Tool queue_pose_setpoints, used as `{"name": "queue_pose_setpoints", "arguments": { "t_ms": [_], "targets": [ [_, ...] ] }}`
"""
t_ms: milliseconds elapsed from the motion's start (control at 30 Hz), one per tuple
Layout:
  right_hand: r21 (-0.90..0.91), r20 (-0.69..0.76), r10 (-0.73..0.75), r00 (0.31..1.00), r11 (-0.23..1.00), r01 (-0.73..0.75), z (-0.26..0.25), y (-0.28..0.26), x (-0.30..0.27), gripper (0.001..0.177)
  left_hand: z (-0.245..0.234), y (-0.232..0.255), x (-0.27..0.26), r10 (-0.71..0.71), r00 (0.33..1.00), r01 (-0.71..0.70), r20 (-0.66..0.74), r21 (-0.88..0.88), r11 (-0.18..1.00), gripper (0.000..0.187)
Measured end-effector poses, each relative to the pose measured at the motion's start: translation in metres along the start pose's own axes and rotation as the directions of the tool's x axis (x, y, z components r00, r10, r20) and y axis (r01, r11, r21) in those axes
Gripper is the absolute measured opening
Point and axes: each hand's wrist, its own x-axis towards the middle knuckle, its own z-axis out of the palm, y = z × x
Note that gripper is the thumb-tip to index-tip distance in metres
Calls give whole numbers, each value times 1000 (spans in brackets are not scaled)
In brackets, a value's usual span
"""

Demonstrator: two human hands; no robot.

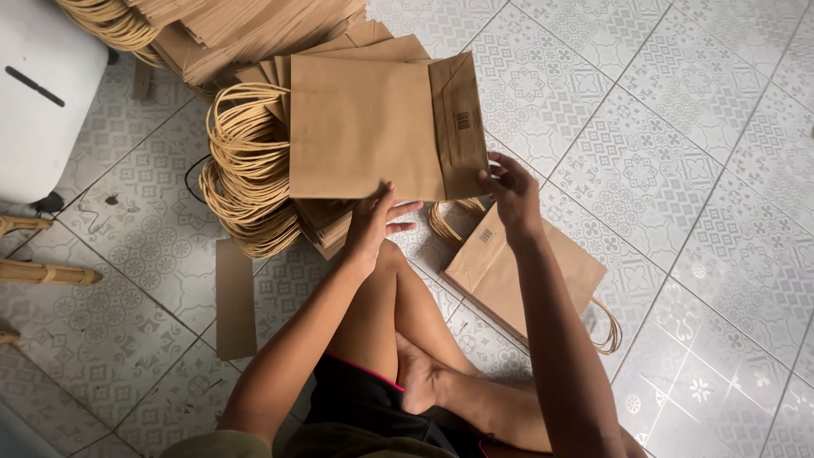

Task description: Picking up flat paper bags, opening them to shape the bottom, and refolding them into a new stack.

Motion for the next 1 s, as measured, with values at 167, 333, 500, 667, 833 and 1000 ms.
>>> {"name": "queue_pose_setpoints", "arguments": {
  "t_ms": [167,333,500,667,833,1000],
  "targets": [
    [339,-53,30,998,941,-11,-9,8,-79,40,12,-4,-40,-44,999,42,-11,-144,989,47],
    [580,-129,71,989,815,17,-47,78,-164,43,24,-1,-94,-107,994,108,21,-128,986,47],
    [650,-250,75,965,752,110,-78,51,-261,50,-39,-90,-73,-35,926,-73,376,270,960,39],
    [565,-491,220,843,817,116,-113,44,-336,55,-13,-44,-108,-176,790,-105,588,412,905,37],
    [650,-318,80,945,744,156,-156,95,-402,51,-53,-69,-80,-346,721,-45,601,539,841,28],
    [718,-206,-40,978,672,179,-155,137,-434,66,15,6,-139,-495,527,-121,691,637,761,27]
  ]
}}
